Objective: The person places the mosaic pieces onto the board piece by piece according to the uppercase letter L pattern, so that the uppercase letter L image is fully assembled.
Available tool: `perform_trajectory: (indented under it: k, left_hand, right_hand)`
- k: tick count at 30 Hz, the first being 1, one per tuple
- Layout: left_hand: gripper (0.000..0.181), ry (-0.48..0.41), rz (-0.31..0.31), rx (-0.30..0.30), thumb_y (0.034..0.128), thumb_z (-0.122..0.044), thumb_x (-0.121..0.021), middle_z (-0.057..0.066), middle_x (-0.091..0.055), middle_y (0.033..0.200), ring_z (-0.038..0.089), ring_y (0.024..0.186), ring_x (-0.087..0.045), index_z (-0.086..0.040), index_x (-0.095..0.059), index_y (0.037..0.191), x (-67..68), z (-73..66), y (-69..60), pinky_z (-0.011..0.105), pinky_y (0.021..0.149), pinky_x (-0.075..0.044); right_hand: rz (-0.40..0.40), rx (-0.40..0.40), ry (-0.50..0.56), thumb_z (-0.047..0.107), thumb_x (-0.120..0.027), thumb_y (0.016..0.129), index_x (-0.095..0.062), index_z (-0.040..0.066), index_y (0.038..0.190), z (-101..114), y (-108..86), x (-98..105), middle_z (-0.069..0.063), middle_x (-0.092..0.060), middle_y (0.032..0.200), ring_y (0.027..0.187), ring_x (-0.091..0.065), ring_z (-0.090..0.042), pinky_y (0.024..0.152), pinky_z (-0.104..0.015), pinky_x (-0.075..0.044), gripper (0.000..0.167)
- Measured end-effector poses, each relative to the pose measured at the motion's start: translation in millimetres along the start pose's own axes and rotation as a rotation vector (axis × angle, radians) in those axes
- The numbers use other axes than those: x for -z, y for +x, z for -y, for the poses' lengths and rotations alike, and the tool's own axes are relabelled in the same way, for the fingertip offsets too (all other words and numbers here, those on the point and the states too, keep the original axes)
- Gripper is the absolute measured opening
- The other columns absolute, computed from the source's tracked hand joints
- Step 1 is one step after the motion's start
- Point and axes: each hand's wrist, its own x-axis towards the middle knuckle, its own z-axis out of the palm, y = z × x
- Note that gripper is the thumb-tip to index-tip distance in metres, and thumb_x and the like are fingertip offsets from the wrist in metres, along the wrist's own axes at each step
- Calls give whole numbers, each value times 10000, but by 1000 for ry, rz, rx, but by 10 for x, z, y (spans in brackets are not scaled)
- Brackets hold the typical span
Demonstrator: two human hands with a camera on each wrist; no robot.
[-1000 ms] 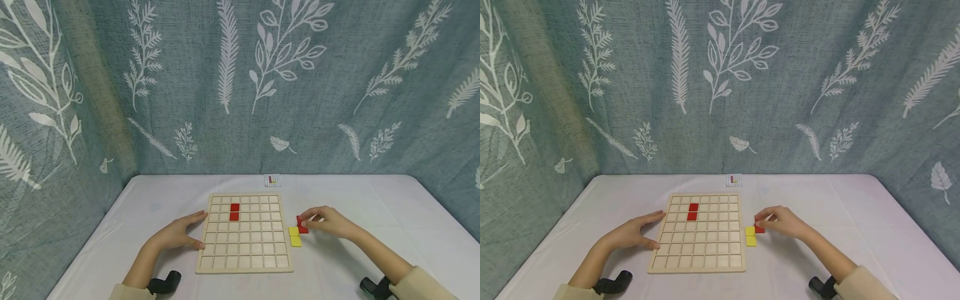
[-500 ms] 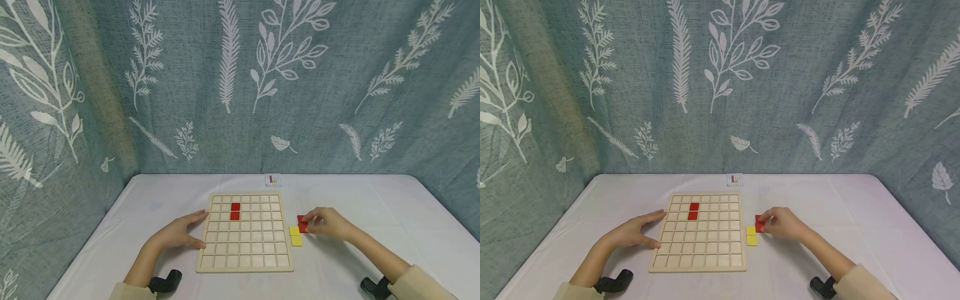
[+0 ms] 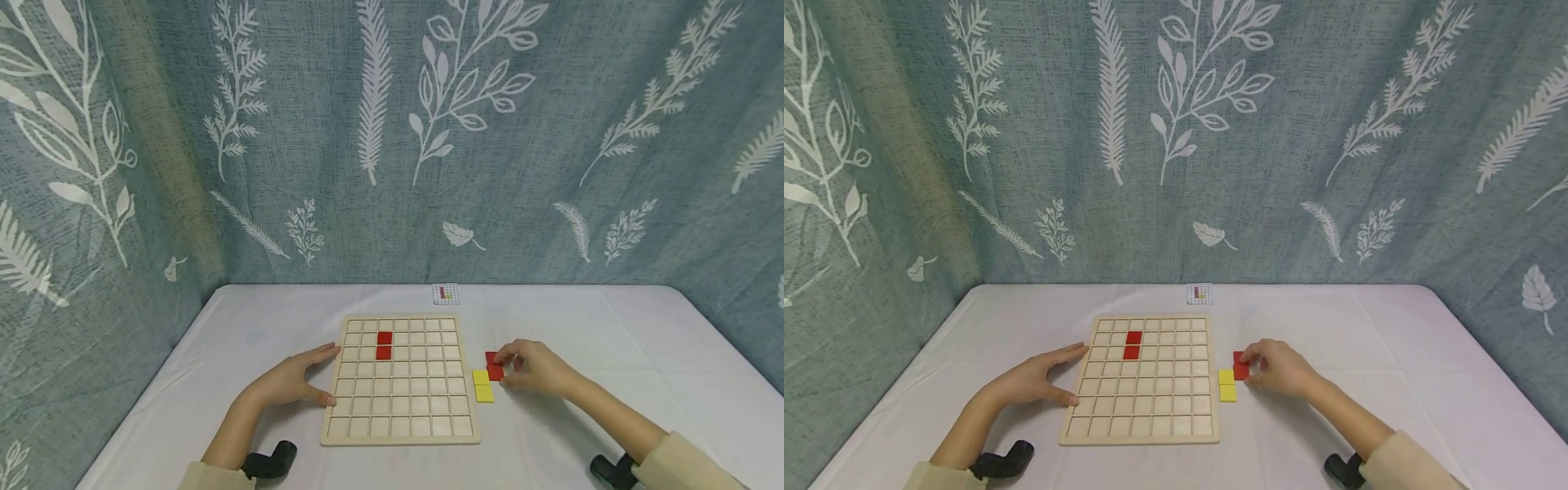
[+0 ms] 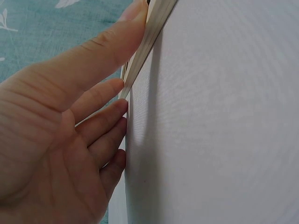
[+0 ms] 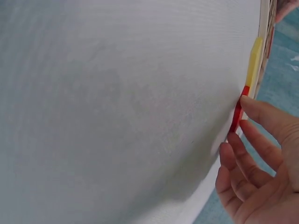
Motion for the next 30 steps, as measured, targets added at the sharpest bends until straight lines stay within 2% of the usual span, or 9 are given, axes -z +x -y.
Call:
perform_trajectory:
  k: [8,21,30]
  left_hand:
    - [937,-12,13,7,606,-303,-842,204,-287,1472,438,1342,-232,-33,-403,1388,2,-7,-3,588,1052,-240]
    - [937,-11,15,20,605,-291,-845,213,-289,1468,442,1338,-238,-31,-401,1389,9,-27,-11,587,1049,-246]
    - [938,-7,22,5,614,-294,-842,214,-283,1471,445,1339,-233,-30,-392,1394,22,-24,-12,591,1046,-246]
  right_hand:
    - [-13,-32,-13,90,-769,715,-659,94,861,-3,7,-12,43,-598,834,721,-479,-114,598,-217,-429,183]
    - [12,-13,20,119,-764,722,-670,92,879,-44,-44,3,57,-608,845,711,-487,-100,596,-212,-435,185]
    - [23,-11,98,117,-763,725,-670,68,921,-77,-102,24,42,-604,840,689,-494,-67,580,-202,-439,222]
